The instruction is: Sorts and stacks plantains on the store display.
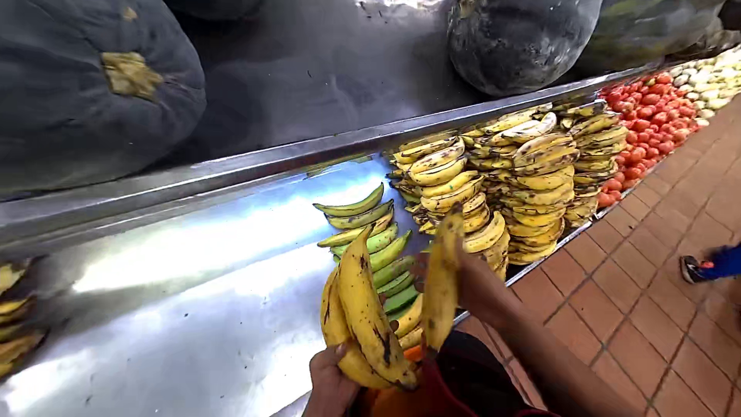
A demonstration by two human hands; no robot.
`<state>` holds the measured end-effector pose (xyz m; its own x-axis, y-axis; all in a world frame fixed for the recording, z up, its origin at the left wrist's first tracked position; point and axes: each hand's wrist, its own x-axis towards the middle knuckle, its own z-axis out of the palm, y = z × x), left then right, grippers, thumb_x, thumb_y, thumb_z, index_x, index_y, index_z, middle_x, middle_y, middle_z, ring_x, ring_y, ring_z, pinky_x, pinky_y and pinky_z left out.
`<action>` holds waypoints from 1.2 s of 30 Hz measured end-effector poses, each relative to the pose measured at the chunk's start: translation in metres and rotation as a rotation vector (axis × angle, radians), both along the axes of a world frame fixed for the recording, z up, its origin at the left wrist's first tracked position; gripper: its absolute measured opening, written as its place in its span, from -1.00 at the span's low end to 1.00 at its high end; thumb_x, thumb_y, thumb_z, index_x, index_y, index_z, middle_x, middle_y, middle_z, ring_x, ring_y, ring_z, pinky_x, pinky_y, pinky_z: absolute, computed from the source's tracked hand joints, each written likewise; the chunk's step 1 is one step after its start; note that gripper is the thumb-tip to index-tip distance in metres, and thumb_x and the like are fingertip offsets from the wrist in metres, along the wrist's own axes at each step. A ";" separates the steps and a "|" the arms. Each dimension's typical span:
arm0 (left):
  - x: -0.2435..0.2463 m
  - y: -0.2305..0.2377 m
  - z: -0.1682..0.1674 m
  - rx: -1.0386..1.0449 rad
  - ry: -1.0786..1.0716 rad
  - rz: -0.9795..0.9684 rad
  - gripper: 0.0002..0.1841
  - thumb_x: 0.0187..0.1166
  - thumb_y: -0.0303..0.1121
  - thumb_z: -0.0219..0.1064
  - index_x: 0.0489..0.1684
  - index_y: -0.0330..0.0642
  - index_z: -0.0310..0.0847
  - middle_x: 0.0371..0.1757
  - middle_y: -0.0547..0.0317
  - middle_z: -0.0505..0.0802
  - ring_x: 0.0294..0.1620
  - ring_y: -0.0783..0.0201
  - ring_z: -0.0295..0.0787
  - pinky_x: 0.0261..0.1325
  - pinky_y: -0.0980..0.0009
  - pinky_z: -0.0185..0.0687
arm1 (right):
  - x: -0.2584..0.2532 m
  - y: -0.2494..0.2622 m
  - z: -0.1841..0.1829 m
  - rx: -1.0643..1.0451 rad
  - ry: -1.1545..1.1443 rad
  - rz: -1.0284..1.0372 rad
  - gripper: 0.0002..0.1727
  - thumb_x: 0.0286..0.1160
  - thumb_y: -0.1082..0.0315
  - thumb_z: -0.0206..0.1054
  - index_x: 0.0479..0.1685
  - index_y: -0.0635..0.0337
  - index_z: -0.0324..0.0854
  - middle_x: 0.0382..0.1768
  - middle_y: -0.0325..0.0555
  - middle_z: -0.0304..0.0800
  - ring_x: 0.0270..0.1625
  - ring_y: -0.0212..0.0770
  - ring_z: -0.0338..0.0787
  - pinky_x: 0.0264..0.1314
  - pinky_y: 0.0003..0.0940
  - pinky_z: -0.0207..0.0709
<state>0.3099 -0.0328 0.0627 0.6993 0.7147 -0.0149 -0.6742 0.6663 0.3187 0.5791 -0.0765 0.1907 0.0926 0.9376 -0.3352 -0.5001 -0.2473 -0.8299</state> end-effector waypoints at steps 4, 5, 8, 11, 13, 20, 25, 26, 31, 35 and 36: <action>0.034 -0.022 -0.008 -0.024 0.033 0.125 -0.32 0.15 -0.04 0.65 0.34 -0.10 0.73 0.41 -0.15 0.77 0.36 -0.07 0.78 0.35 0.01 0.74 | 0.105 -0.053 -0.020 0.312 0.059 -0.206 -0.35 0.47 -0.21 0.39 0.51 -0.16 0.58 0.29 -0.09 0.81 0.31 -0.12 0.79 0.38 -0.01 0.67; 0.039 -0.029 -0.015 -0.032 0.037 0.153 -0.29 0.15 -0.03 0.65 0.39 -0.09 0.70 0.46 -0.17 0.73 0.40 -0.10 0.74 0.38 -0.03 0.71 | 0.125 -0.057 -0.029 0.356 0.117 -0.198 -0.29 0.36 -0.25 0.46 0.53 -0.22 0.57 0.30 -0.11 0.81 0.31 -0.11 0.80 0.38 0.01 0.68; 0.056 -0.058 -0.019 -0.041 0.155 0.314 -0.42 0.21 -0.01 0.62 0.24 -0.05 0.79 0.29 -0.10 0.85 0.29 0.00 0.82 0.31 0.03 0.77 | 0.176 -0.043 -0.043 0.268 0.105 -0.025 -0.11 0.14 -0.34 0.56 0.52 -0.11 0.54 0.05 -0.03 0.83 -0.02 -0.07 0.86 0.09 -0.05 0.77; 0.066 -0.083 -0.010 -0.070 0.271 0.444 -0.48 0.21 0.01 0.63 0.15 -0.01 0.84 0.19 -0.01 0.90 0.23 0.08 0.86 0.25 0.06 0.81 | 0.220 -0.004 -0.043 0.040 -0.345 0.104 -0.26 0.48 -0.24 0.35 0.54 -0.01 0.39 -0.03 -0.03 0.84 -0.12 -0.15 0.87 -0.05 -0.20 0.80; 0.073 -0.090 -0.003 -0.079 0.226 0.482 -0.45 0.26 -0.01 0.59 0.25 -0.03 0.79 0.29 -0.06 0.85 0.32 0.01 0.81 0.32 -0.01 0.76 | 0.242 0.031 -0.041 -0.009 -0.614 0.274 -0.36 0.58 0.06 0.35 0.64 -0.03 0.32 0.10 -0.10 0.83 0.03 -0.20 0.86 0.09 -0.19 0.78; 0.088 -0.117 0.015 -0.101 0.223 0.675 -0.31 0.30 0.10 0.52 0.46 0.01 0.63 0.48 -0.09 0.72 0.44 -0.09 0.71 0.37 -0.12 0.68 | 0.263 0.123 -0.089 0.317 -1.551 0.911 -0.26 0.13 -0.03 0.69 0.43 -0.07 0.67 0.20 -0.06 0.76 0.21 0.00 0.78 0.23 0.19 0.66; 0.105 -0.126 0.021 -0.132 0.222 0.789 -0.44 0.34 0.13 0.49 0.26 0.04 0.75 0.23 0.02 0.87 0.26 0.06 0.83 0.30 -0.05 0.75 | 0.272 0.132 -0.103 0.464 -1.513 0.921 -0.30 0.18 0.08 0.65 0.47 -0.14 0.66 0.20 -0.08 0.82 0.19 0.01 0.82 0.20 0.26 0.67; 0.107 -0.128 0.022 -0.174 0.259 0.836 -0.46 0.31 0.17 0.50 0.19 0.08 0.77 0.14 0.08 0.90 0.18 0.12 0.86 0.25 -0.01 0.78 | 0.267 0.131 -0.099 0.502 -1.456 0.887 -0.31 0.20 0.09 0.64 0.47 -0.13 0.66 0.19 -0.07 0.83 0.19 0.01 0.83 0.22 0.28 0.67; 0.102 -0.120 0.016 -0.171 0.217 0.802 -0.29 0.19 0.19 0.61 0.37 0.08 0.68 0.33 0.02 0.81 0.34 0.04 0.76 0.36 -0.04 0.69 | 0.211 0.098 -0.061 0.445 -0.915 0.776 -0.28 0.31 -0.09 0.42 0.57 -0.14 0.55 0.20 -0.29 0.83 0.12 -0.37 0.83 0.13 -0.22 0.78; 0.116 -0.098 0.024 -0.176 0.314 0.712 -0.24 0.07 0.37 0.59 0.23 0.12 0.73 0.15 0.13 0.89 0.21 0.16 0.84 0.31 0.07 0.74 | 0.110 0.047 -0.035 0.615 -0.492 0.940 -0.36 0.39 -0.04 0.54 0.52 -0.16 0.58 0.19 -0.26 0.81 0.13 -0.23 0.84 0.11 -0.15 0.84; 0.120 -0.099 0.029 -0.213 0.349 0.704 -0.29 0.12 0.40 0.53 0.16 0.12 0.76 0.06 0.16 0.92 0.13 0.21 0.86 0.25 0.14 0.77 | 0.088 0.032 -0.030 0.663 -0.488 0.977 -0.36 0.40 -0.04 0.54 0.51 -0.12 0.59 0.28 -0.25 0.76 0.24 -0.23 0.80 0.23 -0.12 0.81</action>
